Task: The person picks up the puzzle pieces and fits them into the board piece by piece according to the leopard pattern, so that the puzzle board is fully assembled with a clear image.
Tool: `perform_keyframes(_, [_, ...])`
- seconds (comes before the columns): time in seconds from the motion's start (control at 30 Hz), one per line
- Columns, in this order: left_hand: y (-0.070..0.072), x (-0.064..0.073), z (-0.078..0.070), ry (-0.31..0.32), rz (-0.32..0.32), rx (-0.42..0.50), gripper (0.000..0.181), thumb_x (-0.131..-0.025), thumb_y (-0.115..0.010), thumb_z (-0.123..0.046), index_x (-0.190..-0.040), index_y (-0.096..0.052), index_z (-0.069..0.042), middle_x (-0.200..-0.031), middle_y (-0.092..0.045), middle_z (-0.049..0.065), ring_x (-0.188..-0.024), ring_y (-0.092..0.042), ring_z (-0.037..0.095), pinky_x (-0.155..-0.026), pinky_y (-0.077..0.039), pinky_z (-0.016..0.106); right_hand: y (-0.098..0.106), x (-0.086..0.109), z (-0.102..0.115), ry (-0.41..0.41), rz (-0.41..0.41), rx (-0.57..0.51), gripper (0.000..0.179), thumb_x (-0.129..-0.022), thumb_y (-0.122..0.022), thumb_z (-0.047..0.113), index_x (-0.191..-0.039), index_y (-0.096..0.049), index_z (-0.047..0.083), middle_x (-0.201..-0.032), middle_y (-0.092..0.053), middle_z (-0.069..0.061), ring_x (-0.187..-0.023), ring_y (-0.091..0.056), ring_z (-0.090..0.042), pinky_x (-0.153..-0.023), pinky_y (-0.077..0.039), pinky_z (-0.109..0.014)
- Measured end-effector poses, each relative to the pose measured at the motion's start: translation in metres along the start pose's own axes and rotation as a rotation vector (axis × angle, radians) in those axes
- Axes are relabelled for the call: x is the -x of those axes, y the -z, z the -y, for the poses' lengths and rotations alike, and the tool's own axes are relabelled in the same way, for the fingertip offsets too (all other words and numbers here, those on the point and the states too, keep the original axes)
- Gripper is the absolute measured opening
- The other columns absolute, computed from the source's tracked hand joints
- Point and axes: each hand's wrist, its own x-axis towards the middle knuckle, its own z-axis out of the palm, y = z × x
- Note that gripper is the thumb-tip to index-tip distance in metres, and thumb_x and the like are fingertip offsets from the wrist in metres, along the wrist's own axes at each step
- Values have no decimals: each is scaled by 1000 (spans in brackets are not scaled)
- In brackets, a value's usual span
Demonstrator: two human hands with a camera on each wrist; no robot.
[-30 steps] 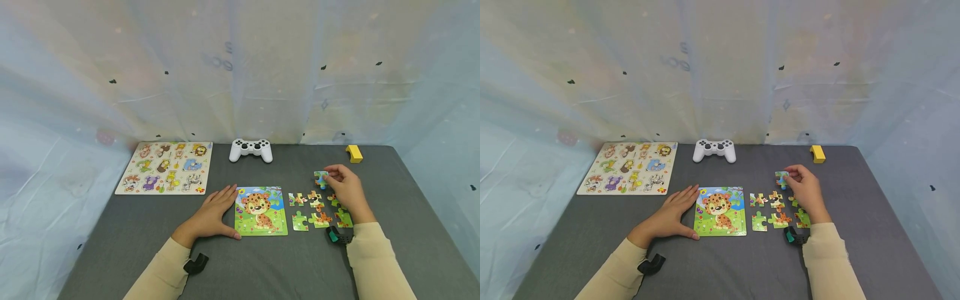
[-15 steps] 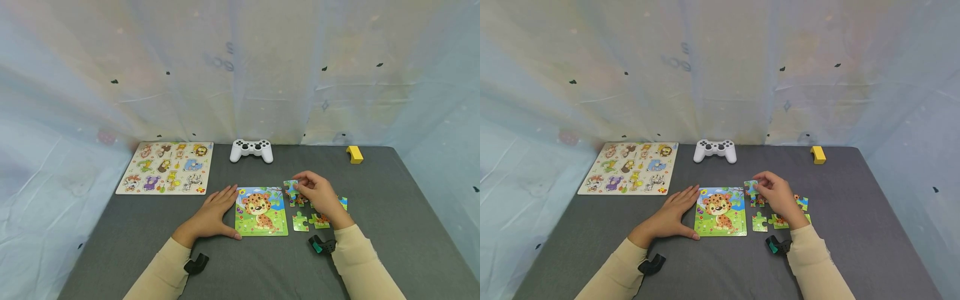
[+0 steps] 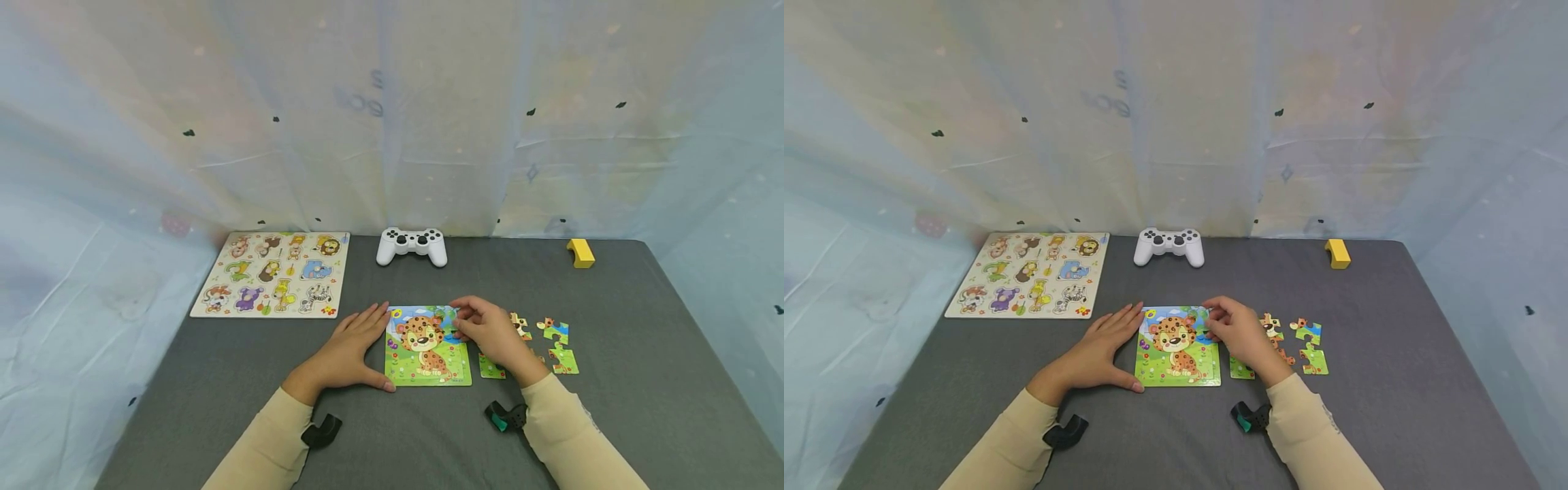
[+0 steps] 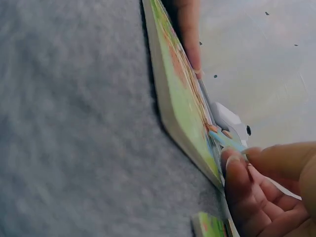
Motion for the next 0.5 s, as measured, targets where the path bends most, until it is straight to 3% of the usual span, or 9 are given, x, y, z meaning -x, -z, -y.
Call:
perform_keyframes(0.1, [-1, -1, 0, -5, -4, 5, 138, -76, -90, -74, -175, -20, -9, -182, -8, 4, -166, -3, 23, -129, -5, 56, -1, 0, 2, 4, -11, 78, 39, -108, -72, 11, -145, -66, 2, -112, -70, -11, -84, -74, -21, -72, -62, -36])
perform_keyframes(0.23, [-2, -1, 2, -6, -9, 1, 138, -76, -89, -75, -175, -21, -8, -182, -9, 4, -166, -4, 23, -129, -6, 57, 2, 3, 6, 97, -18, 289, 38, -106, -76, 17, -142, -71, 5, -119, -70, -8, -86, -67, -19, -71, -57, -41])
perform_keyframes(0.37, [-2, -1, 1, 5, -2, -7, 138, -75, -90, -75, -175, -19, -9, -182, -7, 3, -166, -3, 22, -129, -5, 55, 3, 6, 11, 238, 75, 492, 39, -106, -76, 19, -143, -72, 6, -140, -66, -11, -120, -64, -32, -97, -54, -55])
perform_keyframes(0.5, [-3, -2, 2, 6, -3, -12, 138, -75, -89, -76, -175, -19, -10, -182, -7, 2, -166, -3, 22, -129, -6, 56, 3, 10, 15, 299, 204, 632, 51, -106, -76, 23, -153, -65, 7, -159, -56, -14, -148, -46, -43, -114, -41, -66])
